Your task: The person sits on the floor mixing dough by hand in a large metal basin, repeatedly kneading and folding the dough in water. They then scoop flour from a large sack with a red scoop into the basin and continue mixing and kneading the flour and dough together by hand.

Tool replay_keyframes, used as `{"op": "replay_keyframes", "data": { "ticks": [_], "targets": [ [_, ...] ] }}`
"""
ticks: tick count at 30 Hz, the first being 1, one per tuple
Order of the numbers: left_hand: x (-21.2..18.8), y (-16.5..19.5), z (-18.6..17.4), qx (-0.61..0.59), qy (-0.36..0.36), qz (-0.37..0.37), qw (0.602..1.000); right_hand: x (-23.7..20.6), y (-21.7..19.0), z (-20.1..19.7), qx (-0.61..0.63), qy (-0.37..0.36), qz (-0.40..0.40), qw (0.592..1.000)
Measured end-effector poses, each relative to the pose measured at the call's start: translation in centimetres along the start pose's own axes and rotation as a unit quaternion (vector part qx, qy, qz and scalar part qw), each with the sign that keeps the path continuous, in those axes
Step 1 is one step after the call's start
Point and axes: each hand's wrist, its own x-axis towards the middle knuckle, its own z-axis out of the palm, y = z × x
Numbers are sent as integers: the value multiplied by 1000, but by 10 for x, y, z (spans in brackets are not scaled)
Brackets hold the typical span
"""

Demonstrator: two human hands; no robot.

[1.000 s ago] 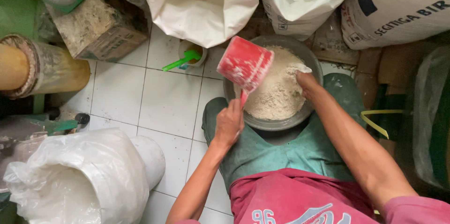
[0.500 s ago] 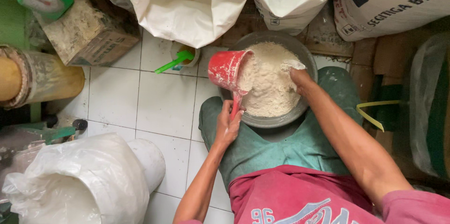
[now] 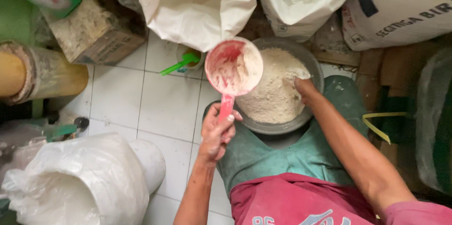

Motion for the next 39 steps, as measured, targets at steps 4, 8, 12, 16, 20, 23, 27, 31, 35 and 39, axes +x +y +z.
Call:
{"op": "replay_keyframes", "data": {
  "ticks": [4,8,12,16,20,23,27,31,35,39],
  "targets": [
    [13,49,1,-46,-32,81,995,-7,-6,6,48,-4,143,989],
    [102,90,-11,107,28,163,980,-16,-10,10,34,-3,52,998],
    [228,101,-16,561,109,365,735,-19,-10,10,-43,-19,-115,992],
    [297,92,-22,816,186,413,360,-23,-11,8,-54,23,-5,998],
    [323,99,-25,815,232,389,362,-26,-9,6,-63,18,-41,997],
    [323,101,-29,835,235,422,264,-27,-9,7,-78,20,-27,996],
    [318,104,-36,847,216,382,301,-25,-7,9,-86,13,-44,995],
    [304,107,-38,595,95,377,704,-27,-6,10,-86,12,-27,996],
    [258,110,-22,147,35,192,970,-28,-4,11,-133,17,-8,991],
    [168,100,13,91,69,218,969,-27,3,12,-102,28,-2,994]
  ]
}}
